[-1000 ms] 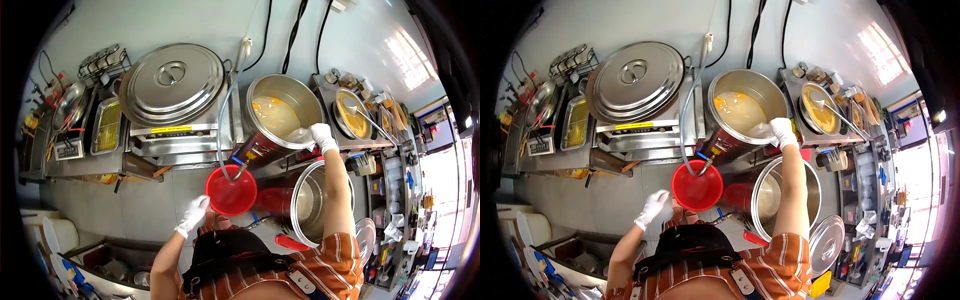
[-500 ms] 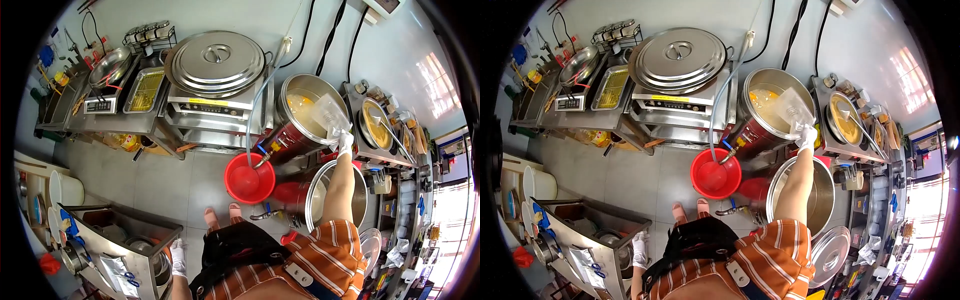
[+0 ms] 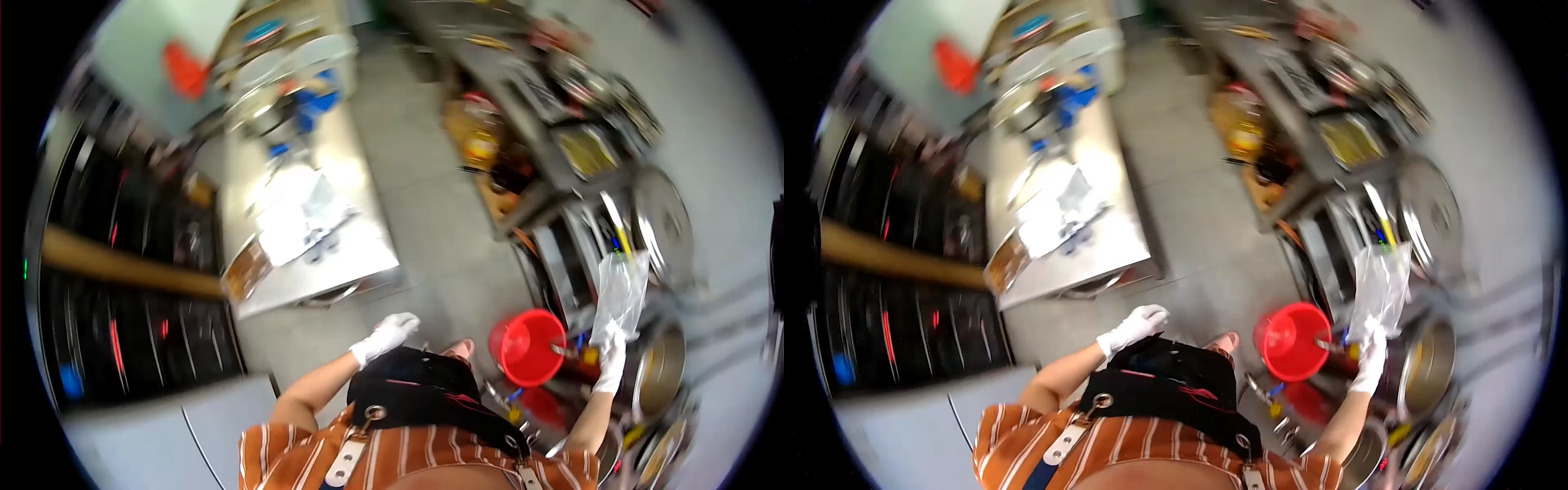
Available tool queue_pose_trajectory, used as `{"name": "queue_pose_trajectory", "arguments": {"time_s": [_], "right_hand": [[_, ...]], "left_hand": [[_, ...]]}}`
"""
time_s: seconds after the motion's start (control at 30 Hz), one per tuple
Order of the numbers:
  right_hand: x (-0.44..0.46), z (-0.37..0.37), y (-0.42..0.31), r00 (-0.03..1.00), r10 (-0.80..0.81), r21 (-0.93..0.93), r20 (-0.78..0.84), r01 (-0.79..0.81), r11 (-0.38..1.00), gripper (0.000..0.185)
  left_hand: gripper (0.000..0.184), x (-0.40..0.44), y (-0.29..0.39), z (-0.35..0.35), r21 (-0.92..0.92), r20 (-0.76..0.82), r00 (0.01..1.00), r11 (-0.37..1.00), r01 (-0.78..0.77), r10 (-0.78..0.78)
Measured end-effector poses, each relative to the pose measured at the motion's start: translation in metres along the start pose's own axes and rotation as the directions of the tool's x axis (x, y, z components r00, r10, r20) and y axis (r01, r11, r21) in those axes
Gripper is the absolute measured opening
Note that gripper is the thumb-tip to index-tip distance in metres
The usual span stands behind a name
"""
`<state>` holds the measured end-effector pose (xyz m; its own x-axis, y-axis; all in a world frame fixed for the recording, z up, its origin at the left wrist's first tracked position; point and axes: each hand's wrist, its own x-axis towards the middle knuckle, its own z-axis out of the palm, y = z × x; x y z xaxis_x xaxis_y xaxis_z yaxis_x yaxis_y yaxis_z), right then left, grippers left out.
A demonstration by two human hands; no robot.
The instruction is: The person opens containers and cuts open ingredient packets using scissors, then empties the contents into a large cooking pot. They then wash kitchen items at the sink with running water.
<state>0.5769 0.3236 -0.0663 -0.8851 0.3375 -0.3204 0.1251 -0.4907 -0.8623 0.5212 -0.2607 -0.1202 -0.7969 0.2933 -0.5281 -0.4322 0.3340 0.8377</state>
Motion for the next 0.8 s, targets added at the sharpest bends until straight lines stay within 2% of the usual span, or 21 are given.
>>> {"name": "queue_pose_trajectory", "arguments": {"time_s": [0.07, 0.13, 0.17, 0.2, 0.23, 0.27, 0.33, 0.37, 0.4, 0.43, 0.5, 0.57, 0.63, 0.7, 0.73, 0.77, 0.8], "right_hand": [[0.017, 0.106, 0.037, 0.991, -0.099, -0.371, 0.085, 0.123, 0.92, 0.027], [0.014, 0.194, 0.069, 0.955, -0.098, -0.543, 0.279, 0.241, 0.804, 0.025], [0.024, 0.231, 0.086, 0.951, 0.026, -0.461, 0.308, 0.126, 0.879, 0.024], [0.033, 0.268, 0.102, 0.931, 0.149, -0.386, 0.333, -0.009, 0.922, 0.022], [0.046, 0.299, 0.116, 0.879, 0.314, -0.304, 0.36, -0.208, 0.93, 0.021], [0.048, 0.336, 0.126, 0.85, 0.35, -0.357, 0.394, -0.21, 0.91, 0.023], [0.053, 0.399, 0.151, 0.794, 0.405, -0.424, 0.454, -0.208, 0.882, 0.027], [0.064, 0.419, 0.168, 0.739, 0.441, -0.402, 0.51, -0.248, 0.881, 0.027], [0.066, 0.445, 0.175, 0.699, 0.485, -0.444, 0.525, -0.261, 0.857, 0.027], [0.068, 0.471, 0.185, 0.658, 0.527, -0.484, 0.538, -0.271, 0.832, 0.027], [0.072, 0.516, 0.204, 0.598, 0.594, -0.526, 0.538, -0.313, 0.791, 0.023], [0.075, 0.556, 0.229, 0.561, 0.58, -0.536, 0.591, -0.265, 0.802, 0.022], [0.077, 0.595, 0.25, 0.507, 0.615, -0.552, 0.604, -0.291, 0.782, 0.021], [0.068, 0.639, 0.262, 0.53, 0.666, -0.583, 0.524, -0.347, 0.735, 0.02], [0.067, 0.656, 0.269, 0.501, 0.684, -0.569, 0.53, -0.388, 0.725, 0.019], [0.072, 0.665, 0.28, 0.47, 0.689, -0.596, 0.551, -0.356, 0.72, 0.022], [0.069, 0.678, 0.281, 0.476, 0.687, -0.624, 0.549, -0.313, 0.716, 0.022]], "left_hand": [[0.028, -0.034, 0.003, -0.039, 0.1, -0.084, 0.994, 0.993, -0.062, 0.071], [0.027, -0.066, 0.006, -0.074, 0.086, -0.171, 0.981, 0.993, -0.083, 0.097], [0.026, -0.078, 0.001, -0.094, 0.059, -0.233, 0.966, 0.993, -0.103, 0.114], [0.024, -0.088, -0.008, -0.112, -0.071, -0.346, 0.936, 0.992, -0.101, 0.07], [0.024, -0.091, -0.019, -0.134, -0.064, -0.434, 0.898, 0.991, -0.119, 0.08], [0.024, -0.096, -0.026, -0.157, -0.056, -0.519, 0.85, 0.989, -0.135, 0.087], [0.026, -0.105, -0.036, -0.202, -0.043, -0.668, 0.744, 0.999, -0.012, -0.02], [0.025, -0.104, -0.044, -0.219, -0.016, -0.773, 0.633, 0.995, -0.101, 0.052], [0.022, -0.102, -0.054, -0.239, -0.07, -0.814, 0.581, 0.991, -0.111, 0.008], [0.021, -0.1, -0.063, -0.257, -0.14, -0.846, 0.533, 0.968, -0.208, -0.008], [0.021, -0.101, -0.057, -0.287, -0.081, -0.916, 0.4, 0.984, -0.159, -0.011], [0.023, -0.101, -0.059, -0.311, 0.03, -0.946, 0.321, 0.997, -0.07, 0.051], [0.02, -0.09, -0.069, -0.329, -0.017, -0.969, 0.248, 0.995, -0.101, 0.008], [0.023, -0.085, -0.056, -0.35, -0.063, -0.967, 0.255, 0.99, -0.129, -0.028], [0.024, -0.082, -0.044, -0.358, 0.02, -0.968, 0.25, 1.0, 0.013, 0.016], [0.026, -0.08, -0.031, -0.366, 0.097, -0.966, 0.251, 0.983, 0.156, 0.056], [0.025, -0.073, -0.024, -0.378, 0.154, -0.957, 0.267, 0.977, 0.149, 0.111]]}}
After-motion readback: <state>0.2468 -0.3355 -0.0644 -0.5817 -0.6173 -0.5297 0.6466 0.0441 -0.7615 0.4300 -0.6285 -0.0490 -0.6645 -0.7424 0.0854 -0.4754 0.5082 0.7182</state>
